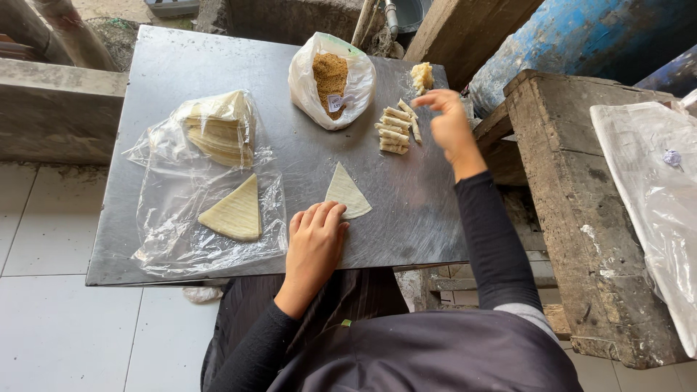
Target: The person places a small amount of brown grain filling onto a triangular dough sheet by hand, folds the dough over the filling to form a small cylinder, and places it with others.
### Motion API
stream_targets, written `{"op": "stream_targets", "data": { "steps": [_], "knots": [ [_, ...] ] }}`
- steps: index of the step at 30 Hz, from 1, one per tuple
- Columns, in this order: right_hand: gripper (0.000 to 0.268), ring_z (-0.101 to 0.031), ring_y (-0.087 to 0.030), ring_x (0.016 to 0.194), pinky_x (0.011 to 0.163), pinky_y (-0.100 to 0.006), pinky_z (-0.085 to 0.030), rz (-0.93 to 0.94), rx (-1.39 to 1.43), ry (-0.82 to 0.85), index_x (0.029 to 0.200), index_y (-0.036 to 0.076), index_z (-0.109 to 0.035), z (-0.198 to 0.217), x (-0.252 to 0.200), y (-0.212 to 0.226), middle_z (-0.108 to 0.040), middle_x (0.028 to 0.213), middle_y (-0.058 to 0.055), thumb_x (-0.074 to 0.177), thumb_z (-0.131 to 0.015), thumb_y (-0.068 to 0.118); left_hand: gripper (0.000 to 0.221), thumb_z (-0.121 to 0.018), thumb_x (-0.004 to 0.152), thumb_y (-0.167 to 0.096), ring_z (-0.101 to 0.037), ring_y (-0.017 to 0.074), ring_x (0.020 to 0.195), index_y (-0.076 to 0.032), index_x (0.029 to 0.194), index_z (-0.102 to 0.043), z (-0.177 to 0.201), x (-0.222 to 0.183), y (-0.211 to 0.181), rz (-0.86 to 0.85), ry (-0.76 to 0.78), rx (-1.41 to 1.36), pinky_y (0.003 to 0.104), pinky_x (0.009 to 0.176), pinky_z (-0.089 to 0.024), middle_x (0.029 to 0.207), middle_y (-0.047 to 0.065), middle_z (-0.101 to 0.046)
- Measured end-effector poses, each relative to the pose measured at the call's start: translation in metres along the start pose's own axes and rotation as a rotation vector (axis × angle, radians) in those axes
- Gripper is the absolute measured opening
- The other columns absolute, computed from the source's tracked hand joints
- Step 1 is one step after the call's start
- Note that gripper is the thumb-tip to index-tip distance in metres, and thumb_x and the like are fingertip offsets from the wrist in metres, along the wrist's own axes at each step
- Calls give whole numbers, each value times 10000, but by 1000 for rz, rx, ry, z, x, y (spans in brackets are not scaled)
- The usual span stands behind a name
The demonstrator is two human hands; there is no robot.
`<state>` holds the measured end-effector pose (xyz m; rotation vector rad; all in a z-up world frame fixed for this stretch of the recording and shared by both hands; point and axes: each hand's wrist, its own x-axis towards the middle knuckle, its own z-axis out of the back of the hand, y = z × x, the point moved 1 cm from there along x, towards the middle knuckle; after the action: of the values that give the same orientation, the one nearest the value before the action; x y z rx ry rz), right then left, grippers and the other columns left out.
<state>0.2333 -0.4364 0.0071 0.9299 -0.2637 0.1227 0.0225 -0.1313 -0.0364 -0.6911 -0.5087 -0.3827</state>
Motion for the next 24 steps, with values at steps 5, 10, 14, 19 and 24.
{"op": "stream_targets", "data": {
  "steps": [5,10,14,19,24],
  "knots": [
    [704,-430,-289,1373,1190,-394,-339,191,27,439,1107,134,-783,-57,-74,71,-512,1359,-114,654,-373,-216,317,-643,954,-219,-580,243,1262,-80,1239,-633,0,1,0,-11,15,56,449,1031,-398,1305,81,-658],
    [642,-518,-268,1237,1112,-391,-395,307,-93,400,1124,160,-797,-87,-88,74,-548,1335,-103,740,-424,-194,287,-629,970,-242,-580,228,1278,-80,1206,-644,0,1,-2,1,39,82,449,1039,-396,1302,75,-665],
    [619,-515,-244,1121,1079,-397,-356,289,-195,381,1112,184,-820,-90,-94,72,-576,1326,-64,766,-456,-177,288,-629,972,-245,-584,231,1271,-72,1201,-649,1,2,-2,-3,41,90,451,1040,-393,1300,76,-665],
    [467,-490,-204,1167,1016,-377,-319,706,-637,200,1209,257,-800,-84,-101,74,-563,1394,-12,906,-557,-3,285,-627,974,-242,-585,230,1272,-74,1203,-652,1,1,-2,7,35,81,453,1047,-392,1299,73,-667],
    [407,-468,-192,1222,1022,-371,-307,873,-866,109,1251,278,-776,-80,-99,77,-546,1449,-10,947,-577,92,275,-627,976,-238,-585,230,1272,-81,1200,-654,1,2,-3,18,41,62,453,1043,-392,1292,66,-669]
  ]
}}
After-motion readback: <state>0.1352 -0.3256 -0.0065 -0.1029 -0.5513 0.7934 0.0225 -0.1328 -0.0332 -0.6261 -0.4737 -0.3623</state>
